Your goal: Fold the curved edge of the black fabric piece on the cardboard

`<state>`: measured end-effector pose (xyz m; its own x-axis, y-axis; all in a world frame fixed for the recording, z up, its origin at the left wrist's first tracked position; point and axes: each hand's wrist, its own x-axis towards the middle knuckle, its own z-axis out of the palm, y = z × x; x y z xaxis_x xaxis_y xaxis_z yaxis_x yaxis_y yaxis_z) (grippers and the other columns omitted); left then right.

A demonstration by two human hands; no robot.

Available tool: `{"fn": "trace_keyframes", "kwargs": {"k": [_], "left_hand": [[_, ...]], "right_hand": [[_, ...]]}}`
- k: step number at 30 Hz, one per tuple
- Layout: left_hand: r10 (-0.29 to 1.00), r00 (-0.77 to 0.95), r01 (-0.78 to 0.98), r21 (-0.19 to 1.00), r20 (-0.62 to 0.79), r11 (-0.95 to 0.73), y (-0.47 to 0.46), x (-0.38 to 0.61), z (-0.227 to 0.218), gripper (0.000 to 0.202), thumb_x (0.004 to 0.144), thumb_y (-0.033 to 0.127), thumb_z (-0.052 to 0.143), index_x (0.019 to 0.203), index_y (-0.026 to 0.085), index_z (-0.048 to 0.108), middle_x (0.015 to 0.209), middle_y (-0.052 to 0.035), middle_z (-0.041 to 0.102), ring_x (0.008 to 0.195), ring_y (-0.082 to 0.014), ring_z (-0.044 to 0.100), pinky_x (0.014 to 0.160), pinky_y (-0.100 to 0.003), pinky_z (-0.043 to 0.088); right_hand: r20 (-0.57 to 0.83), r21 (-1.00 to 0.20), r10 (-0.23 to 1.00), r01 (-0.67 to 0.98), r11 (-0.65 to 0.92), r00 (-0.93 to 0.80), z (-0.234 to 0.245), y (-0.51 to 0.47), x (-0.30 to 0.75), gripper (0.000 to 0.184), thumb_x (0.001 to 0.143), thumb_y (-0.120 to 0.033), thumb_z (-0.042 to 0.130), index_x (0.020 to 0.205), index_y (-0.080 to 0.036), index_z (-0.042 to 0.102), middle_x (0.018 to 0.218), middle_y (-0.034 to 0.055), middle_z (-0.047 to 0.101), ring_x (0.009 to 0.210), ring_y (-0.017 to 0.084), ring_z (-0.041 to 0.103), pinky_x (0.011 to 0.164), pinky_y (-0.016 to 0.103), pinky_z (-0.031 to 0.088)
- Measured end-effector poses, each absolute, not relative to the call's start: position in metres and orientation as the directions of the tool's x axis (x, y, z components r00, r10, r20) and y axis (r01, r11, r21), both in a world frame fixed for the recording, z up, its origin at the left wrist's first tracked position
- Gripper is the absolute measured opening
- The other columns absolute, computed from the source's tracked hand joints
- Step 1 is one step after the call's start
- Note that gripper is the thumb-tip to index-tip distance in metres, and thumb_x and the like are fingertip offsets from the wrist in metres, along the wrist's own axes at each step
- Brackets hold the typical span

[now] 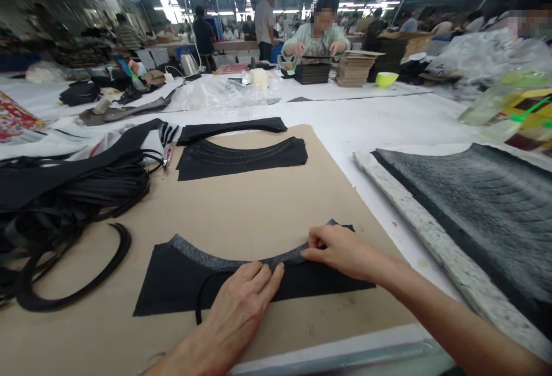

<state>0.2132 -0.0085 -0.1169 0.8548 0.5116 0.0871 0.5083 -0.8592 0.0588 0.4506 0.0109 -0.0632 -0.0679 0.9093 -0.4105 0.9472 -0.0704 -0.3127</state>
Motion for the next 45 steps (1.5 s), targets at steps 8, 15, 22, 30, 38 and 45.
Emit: {"fn": "trace_keyframes", "kwargs": {"k": [8, 15, 22, 30, 38, 45], "left_hand": [[0.55, 0.832, 0.545, 0.076, 0.074, -0.835, -0.01, 0.223, -0.113, 0.051, 0.084, 0.0, 0.044, 0.133, 0.012, 0.045, 0.099, -0.0084, 0.06, 0.09, -0.0217, 0.055, 0.08, -0.035, 0.05], [0.51, 0.849, 0.503, 0.083, 0.139, -0.86, -0.01, 0.224, -0.122, 0.045, 0.086, 0.001, 0.039, 0.13, 0.01, 0.046, 0.119, -0.0113, 0.058, 0.105, -0.0233, 0.052, 0.092, -0.035, 0.044], [0.503, 0.862, 0.495, 0.106, 0.061, -0.862, -0.011, 0.226, -0.12, 0.048, 0.088, 0.004, 0.042, 0.136, 0.008, 0.039, 0.113, -0.0101, 0.059, 0.101, -0.023, 0.052, 0.093, -0.036, 0.042], [0.529, 0.848, 0.526, 0.079, 0.024, -0.847, -0.008, 0.24, -0.116, 0.056, 0.087, 0.005, 0.047, 0.141, 0.012, 0.032, 0.102, -0.0063, 0.059, 0.091, -0.0208, 0.053, 0.082, -0.034, 0.044], [0.558, 0.83, 0.557, 0.03, 0.017, -0.83, -0.009, 0.252, -0.111, 0.055, 0.086, 0.007, 0.048, 0.139, 0.017, 0.035, 0.101, -0.0051, 0.058, 0.09, -0.021, 0.051, 0.08, -0.035, 0.042], [0.549, 0.836, 0.548, 0.029, 0.023, -0.836, -0.01, 0.251, -0.117, 0.064, 0.08, 0.004, 0.047, 0.14, 0.016, 0.033, 0.103, -0.0074, 0.058, 0.093, -0.0223, 0.05, 0.082, -0.036, 0.041]], "right_hand": [[-0.437, -0.342, 0.894, 0.937, -0.068, -0.094, -0.065, 0.017, 0.468, 0.01, 0.077, -0.029, 0.057, 0.074, -0.022, 0.063, 0.077, 0.0021, 0.067, 0.073, 0.017, 0.059, 0.056, 0.025, 0.027], [-0.415, -0.304, 0.907, 0.95, -0.066, -0.07, -0.069, 0.018, 0.465, 0.011, 0.077, -0.029, 0.057, 0.073, -0.023, 0.064, 0.076, 0.0029, 0.068, 0.073, 0.019, 0.06, 0.055, 0.026, 0.026], [-0.392, -0.262, 0.917, 0.964, -0.041, -0.068, -0.071, 0.019, 0.463, 0.011, 0.076, -0.028, 0.056, 0.071, -0.022, 0.065, 0.074, 0.004, 0.069, 0.072, 0.021, 0.062, 0.055, 0.027, 0.025], [-0.353, -0.211, 0.936, 0.973, -0.091, 0.012, -0.072, 0.016, 0.458, 0.011, 0.077, -0.029, 0.058, 0.075, -0.02, 0.065, 0.076, 0.0075, 0.07, 0.075, 0.024, 0.064, 0.057, 0.029, 0.024], [-0.324, -0.323, 0.936, 0.914, -0.244, 0.136, -0.078, 0.013, 0.482, 0.022, 0.074, -0.041, 0.065, 0.081, -0.02, 0.061, 0.078, 0.0051, 0.068, 0.075, 0.021, 0.062, 0.058, 0.027, 0.031], [-0.344, -0.487, 0.932, 0.826, -0.285, 0.119, -0.089, 0.014, 0.507, 0.006, 0.081, -0.022, 0.053, 0.079, -0.019, 0.058, 0.065, -0.0009, 0.064, 0.059, 0.012, 0.059, 0.051, 0.022, 0.032]]}}
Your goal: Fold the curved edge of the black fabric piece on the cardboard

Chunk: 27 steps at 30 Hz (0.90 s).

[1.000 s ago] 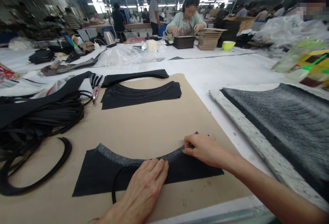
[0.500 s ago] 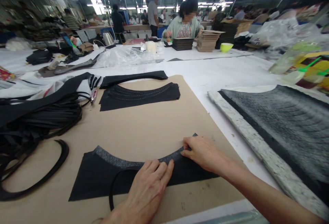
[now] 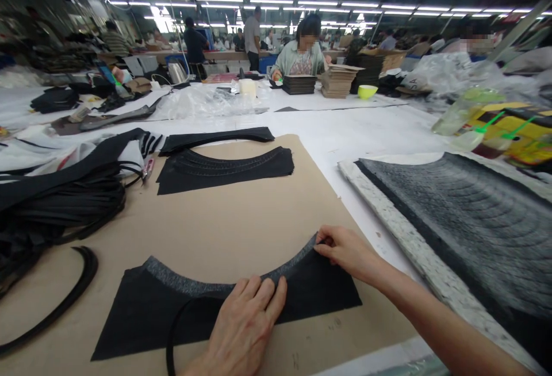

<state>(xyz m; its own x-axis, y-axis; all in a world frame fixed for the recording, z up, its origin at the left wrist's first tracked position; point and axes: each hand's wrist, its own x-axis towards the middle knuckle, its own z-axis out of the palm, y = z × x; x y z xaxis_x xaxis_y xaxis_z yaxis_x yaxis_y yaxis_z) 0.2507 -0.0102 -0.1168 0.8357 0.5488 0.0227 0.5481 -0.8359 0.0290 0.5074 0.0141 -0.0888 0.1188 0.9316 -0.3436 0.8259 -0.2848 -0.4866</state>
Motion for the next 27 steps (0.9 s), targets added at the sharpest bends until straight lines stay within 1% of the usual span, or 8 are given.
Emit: {"fn": "trace_keyframes", "kwargs": {"k": [3, 6, 13, 18, 22, 25, 27], "left_hand": [[0.538, 0.843, 0.537, 0.034, 0.015, -0.843, -0.009, 0.251, -0.117, 0.066, 0.077, 0.003, 0.047, 0.14, 0.015, 0.034, 0.102, -0.0075, 0.058, 0.091, -0.0229, 0.05, 0.078, -0.036, 0.041], [0.533, 0.846, 0.532, 0.042, 0.014, -0.846, -0.009, 0.251, -0.116, 0.068, 0.074, 0.004, 0.047, 0.14, 0.013, 0.034, 0.102, -0.0079, 0.059, 0.089, -0.0233, 0.05, 0.077, -0.036, 0.042], [0.531, 0.848, 0.53, 0.037, 0.011, -0.847, -0.01, 0.25, -0.118, 0.071, 0.072, 0.003, 0.046, 0.141, 0.013, 0.032, 0.102, -0.0081, 0.059, 0.089, -0.0234, 0.051, 0.078, -0.036, 0.042], [0.531, 0.847, 0.531, 0.042, 0.005, -0.846, -0.009, 0.25, -0.119, 0.069, 0.074, 0.005, 0.047, 0.141, 0.014, 0.032, 0.103, -0.0083, 0.059, 0.091, -0.0238, 0.051, 0.081, -0.037, 0.042], [0.535, 0.845, 0.535, 0.057, -0.01, -0.843, -0.007, 0.251, -0.116, 0.067, 0.076, 0.007, 0.047, 0.141, 0.013, 0.032, 0.105, -0.0085, 0.059, 0.092, -0.0237, 0.051, 0.081, -0.036, 0.041], [0.537, 0.844, 0.536, 0.062, -0.012, -0.842, -0.007, 0.251, -0.116, 0.067, 0.076, 0.008, 0.048, 0.141, 0.014, 0.032, 0.105, -0.0083, 0.059, 0.092, -0.0237, 0.051, 0.081, -0.036, 0.04], [0.533, 0.846, 0.533, 0.062, -0.007, -0.844, -0.007, 0.251, -0.116, 0.065, 0.077, 0.008, 0.048, 0.141, 0.014, 0.032, 0.105, -0.0081, 0.058, 0.092, -0.0235, 0.051, 0.081, -0.036, 0.04]], "right_hand": [[-0.351, -0.511, 0.929, 0.809, -0.291, 0.112, -0.087, 0.013, 0.505, 0.008, 0.082, -0.02, 0.05, 0.08, -0.019, 0.057, 0.055, -0.003, 0.06, 0.053, 0.011, 0.058, 0.05, 0.021, 0.032], [-0.336, -0.514, 0.935, 0.809, -0.285, 0.116, -0.085, 0.012, 0.501, 0.009, 0.082, -0.018, 0.049, 0.079, -0.019, 0.057, 0.051, -0.0036, 0.058, 0.049, 0.011, 0.056, 0.05, 0.022, 0.031], [-0.299, -0.493, 0.943, 0.822, -0.286, 0.148, -0.086, 0.011, 0.497, 0.01, 0.081, -0.014, 0.05, 0.077, -0.017, 0.058, 0.063, -0.001, 0.061, 0.055, 0.011, 0.055, 0.055, 0.022, 0.03], [-0.292, -0.493, 0.939, 0.814, -0.309, 0.18, -0.092, 0.012, 0.497, 0.008, 0.082, -0.016, 0.051, 0.077, -0.017, 0.057, 0.064, -0.001, 0.06, 0.055, 0.011, 0.054, 0.055, 0.023, 0.029], [-0.275, -0.52, 0.943, 0.797, -0.308, 0.185, -0.098, 0.01, 0.499, 0.006, 0.082, -0.02, 0.053, 0.077, -0.018, 0.055, 0.062, -0.002, 0.058, 0.054, 0.011, 0.053, 0.054, 0.023, 0.03], [-0.261, -0.553, 0.945, 0.771, -0.315, 0.199, -0.103, 0.007, 0.502, 0.005, 0.084, -0.024, 0.052, 0.084, -0.019, 0.051, 0.063, -0.0035, 0.056, 0.051, 0.011, 0.053, 0.052, 0.022, 0.033], [-0.238, -0.576, 0.947, 0.753, -0.317, 0.217, -0.105, 0.005, 0.503, 0.009, 0.085, -0.026, 0.051, 0.09, -0.02, 0.048, 0.065, -0.0044, 0.056, 0.05, 0.011, 0.052, 0.051, 0.022, 0.033]]}}
